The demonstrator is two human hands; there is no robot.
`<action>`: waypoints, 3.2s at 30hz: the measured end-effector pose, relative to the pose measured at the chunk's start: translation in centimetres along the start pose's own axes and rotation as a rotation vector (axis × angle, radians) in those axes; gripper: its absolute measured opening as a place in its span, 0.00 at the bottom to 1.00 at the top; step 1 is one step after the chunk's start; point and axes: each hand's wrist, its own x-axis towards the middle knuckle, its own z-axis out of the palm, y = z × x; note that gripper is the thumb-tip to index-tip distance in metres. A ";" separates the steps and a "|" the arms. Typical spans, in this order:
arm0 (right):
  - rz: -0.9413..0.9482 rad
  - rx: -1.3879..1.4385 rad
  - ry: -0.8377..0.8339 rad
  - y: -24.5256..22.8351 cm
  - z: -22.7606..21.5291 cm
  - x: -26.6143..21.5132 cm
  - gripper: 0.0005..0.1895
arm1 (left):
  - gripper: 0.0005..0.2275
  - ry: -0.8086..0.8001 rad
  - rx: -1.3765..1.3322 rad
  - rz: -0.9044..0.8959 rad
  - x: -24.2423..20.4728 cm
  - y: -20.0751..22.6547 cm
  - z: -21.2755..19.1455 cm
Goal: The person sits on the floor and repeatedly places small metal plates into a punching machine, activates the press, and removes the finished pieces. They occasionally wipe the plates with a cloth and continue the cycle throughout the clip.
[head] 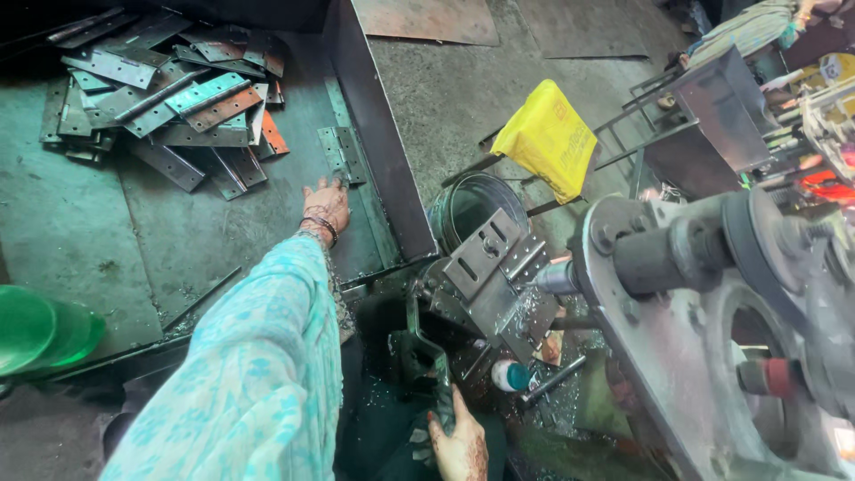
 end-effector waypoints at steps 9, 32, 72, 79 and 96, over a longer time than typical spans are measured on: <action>-0.242 0.116 0.024 10.9 5.3 6.2 0.43 | 0.21 0.004 -0.071 0.053 6.4 0.3 3.6; -0.072 0.051 -0.088 5.6 5.9 6.0 0.48 | 0.25 -0.163 0.059 0.041 -13.8 -4.1 -2.4; -0.139 0.156 0.153 -1.5 1.7 -2.1 0.39 | 0.11 0.258 -0.012 0.503 -15.4 4.2 -17.1; -0.130 0.145 0.115 -1.5 1.1 -1.8 0.38 | 0.17 0.427 -0.205 1.070 -20.8 18.1 -19.3; -0.094 0.138 0.024 -2.5 -1.2 -2.9 0.40 | 0.23 0.155 0.264 0.818 -21.4 21.7 -8.5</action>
